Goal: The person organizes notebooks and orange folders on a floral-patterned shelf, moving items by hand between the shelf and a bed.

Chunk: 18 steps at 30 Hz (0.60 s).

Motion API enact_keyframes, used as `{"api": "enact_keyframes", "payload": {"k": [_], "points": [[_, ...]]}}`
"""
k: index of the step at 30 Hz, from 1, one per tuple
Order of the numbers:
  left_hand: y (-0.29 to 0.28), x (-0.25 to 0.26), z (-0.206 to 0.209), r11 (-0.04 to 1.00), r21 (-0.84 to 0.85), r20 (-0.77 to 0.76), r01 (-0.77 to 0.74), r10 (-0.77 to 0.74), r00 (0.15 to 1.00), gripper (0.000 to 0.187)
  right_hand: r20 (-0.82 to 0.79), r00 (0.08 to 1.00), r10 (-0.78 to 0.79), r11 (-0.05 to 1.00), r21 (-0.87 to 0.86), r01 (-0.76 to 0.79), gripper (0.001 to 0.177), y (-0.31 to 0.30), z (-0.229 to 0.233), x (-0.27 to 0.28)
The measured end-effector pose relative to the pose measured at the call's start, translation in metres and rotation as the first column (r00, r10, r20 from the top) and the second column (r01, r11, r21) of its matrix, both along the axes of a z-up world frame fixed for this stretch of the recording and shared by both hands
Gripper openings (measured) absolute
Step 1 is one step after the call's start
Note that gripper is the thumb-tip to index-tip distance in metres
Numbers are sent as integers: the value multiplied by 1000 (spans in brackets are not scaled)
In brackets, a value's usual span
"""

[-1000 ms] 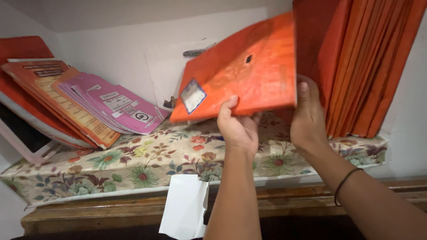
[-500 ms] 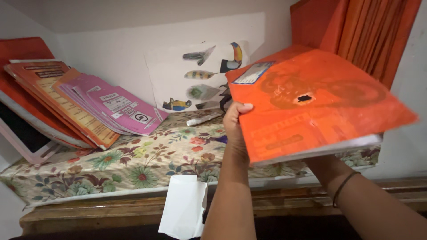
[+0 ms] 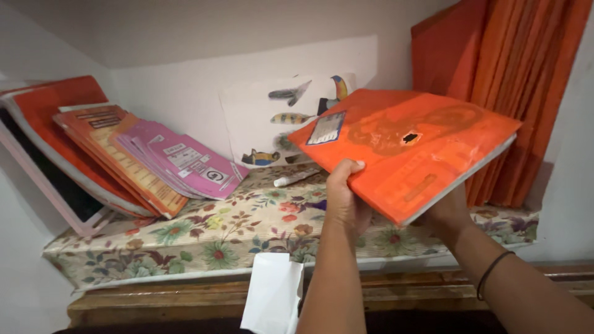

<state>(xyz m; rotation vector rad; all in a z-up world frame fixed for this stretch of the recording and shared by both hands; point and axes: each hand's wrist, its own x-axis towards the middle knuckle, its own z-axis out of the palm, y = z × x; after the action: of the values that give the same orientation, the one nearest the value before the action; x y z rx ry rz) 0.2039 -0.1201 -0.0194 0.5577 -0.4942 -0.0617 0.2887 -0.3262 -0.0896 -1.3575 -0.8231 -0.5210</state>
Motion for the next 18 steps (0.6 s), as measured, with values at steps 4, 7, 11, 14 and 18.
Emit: {"api": "enact_keyframes", "payload": {"k": [4,7,11,14,18], "points": [[15,13,-7,999,49,-113,4,1,994,35,-173,965,197,975,137,-175,57,2,8,-7],[49,22,-15,981,180,-111,77,-57,992,32,-369,887,279,944,276,-182,65,5,33,-29],[82,13,-7,848,518,-154,-111,221,963,32,-520,768,375,899,405,-166,77,9,80,-52],[79,-11,2,848,474,-76,-238,309,948,37,-549,787,284,934,342,-98,83,16,92,-65],[67,-22,14,837,367,-120,-405,475,872,40,-574,757,313,934,330,-136,66,19,95,-68]]}}
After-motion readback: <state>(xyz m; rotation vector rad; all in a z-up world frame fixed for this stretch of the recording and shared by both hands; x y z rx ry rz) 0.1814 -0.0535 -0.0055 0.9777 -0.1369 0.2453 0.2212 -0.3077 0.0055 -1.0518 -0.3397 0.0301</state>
